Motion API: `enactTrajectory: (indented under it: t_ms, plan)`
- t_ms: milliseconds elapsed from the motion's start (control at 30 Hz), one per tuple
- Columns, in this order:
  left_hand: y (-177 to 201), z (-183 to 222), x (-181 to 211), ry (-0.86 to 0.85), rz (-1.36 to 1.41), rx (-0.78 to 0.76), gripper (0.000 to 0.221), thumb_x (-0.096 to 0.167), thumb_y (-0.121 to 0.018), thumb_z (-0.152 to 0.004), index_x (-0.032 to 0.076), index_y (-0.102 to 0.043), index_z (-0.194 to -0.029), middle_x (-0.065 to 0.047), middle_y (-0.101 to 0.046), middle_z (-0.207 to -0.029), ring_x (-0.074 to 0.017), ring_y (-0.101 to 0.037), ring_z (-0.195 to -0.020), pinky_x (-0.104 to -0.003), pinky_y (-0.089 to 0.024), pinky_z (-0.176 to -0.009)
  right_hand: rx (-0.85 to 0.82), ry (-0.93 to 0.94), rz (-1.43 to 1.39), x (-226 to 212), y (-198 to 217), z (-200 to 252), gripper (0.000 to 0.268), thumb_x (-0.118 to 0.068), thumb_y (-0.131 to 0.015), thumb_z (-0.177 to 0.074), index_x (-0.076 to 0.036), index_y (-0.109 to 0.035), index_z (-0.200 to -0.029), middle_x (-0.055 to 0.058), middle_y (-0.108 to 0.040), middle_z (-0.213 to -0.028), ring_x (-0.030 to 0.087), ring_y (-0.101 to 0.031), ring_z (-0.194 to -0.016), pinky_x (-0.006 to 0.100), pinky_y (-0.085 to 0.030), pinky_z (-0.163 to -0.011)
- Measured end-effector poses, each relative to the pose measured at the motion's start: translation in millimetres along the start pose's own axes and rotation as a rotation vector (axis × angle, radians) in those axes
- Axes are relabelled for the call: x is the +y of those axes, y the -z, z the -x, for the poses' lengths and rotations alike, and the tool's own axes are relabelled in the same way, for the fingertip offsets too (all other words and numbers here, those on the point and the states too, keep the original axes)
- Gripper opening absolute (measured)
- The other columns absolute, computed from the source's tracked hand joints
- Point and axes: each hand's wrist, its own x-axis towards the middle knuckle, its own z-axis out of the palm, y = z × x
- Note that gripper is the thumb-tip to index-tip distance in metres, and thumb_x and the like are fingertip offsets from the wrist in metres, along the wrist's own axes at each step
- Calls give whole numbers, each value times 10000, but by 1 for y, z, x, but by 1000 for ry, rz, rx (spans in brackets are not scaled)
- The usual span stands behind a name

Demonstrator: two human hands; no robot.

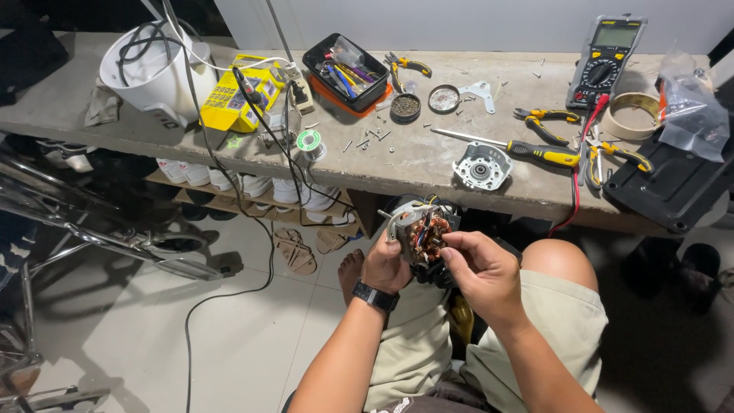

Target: Reassembling an electric motor by aligning the housing components and securing them with screws.

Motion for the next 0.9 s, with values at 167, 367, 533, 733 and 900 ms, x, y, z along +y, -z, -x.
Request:
enactTrajectory:
  t_ms: [167, 367, 533, 733, 900]
  plan:
    - [-16, 2, 1, -5, 6, 0, 781, 185, -821, -856, -129, -611, -1539, -425, -772, -1295, -545, -809, -1148, -702, -666, -919, 14, 169, 160, -13, 0, -5, 151, 2, -900, -977, -14, -900, -1127, 98, -846, -890, 143, -789, -735, 289, -667, -659]
    - [7, 4, -2, -9, -12, 32, 755, 157, -797, -845, -129, -623, -1522, -401, -789, -1244, -512, -827, -1099, -668, -691, -890, 18, 312, 246, -20, -2, -11, 131, 4, -882, -990, -21, -890, -1119, 90, -829, -866, 180, -780, -701, 304, -648, -655]
    - [5, 4, -3, -7, -20, 40, 766, 160, -805, -834, -118, -623, -1525, -397, -792, -1245, -512, -831, -1093, -666, -694, -888, 23, 379, 299, -19, -3, -12, 117, -18, -882, -996, -34, -885, -1112, 77, -818, -852, 199, -771, -684, 318, -633, -631]
    - [-19, 3, 3, -11, -37, 41, 745, 160, -803, -834, -124, -638, -1503, -354, -809, -1196, -443, -844, -1066, -608, -710, -884, 32, 486, 339, -22, -5, -14, 121, 0, -861, -999, 3, -859, -1119, 99, -801, -845, 247, -746, -679, 336, -626, -595]
    - [-21, 4, 4, -17, -30, 38, 724, 153, -799, -852, -132, -633, -1496, -359, -805, -1199, -453, -841, -1066, -619, -708, -885, 44, 554, 388, -24, -7, -16, 125, 11, -854, -1001, 11, -853, -1126, 95, -808, -851, 252, -732, -674, 344, -620, -587]
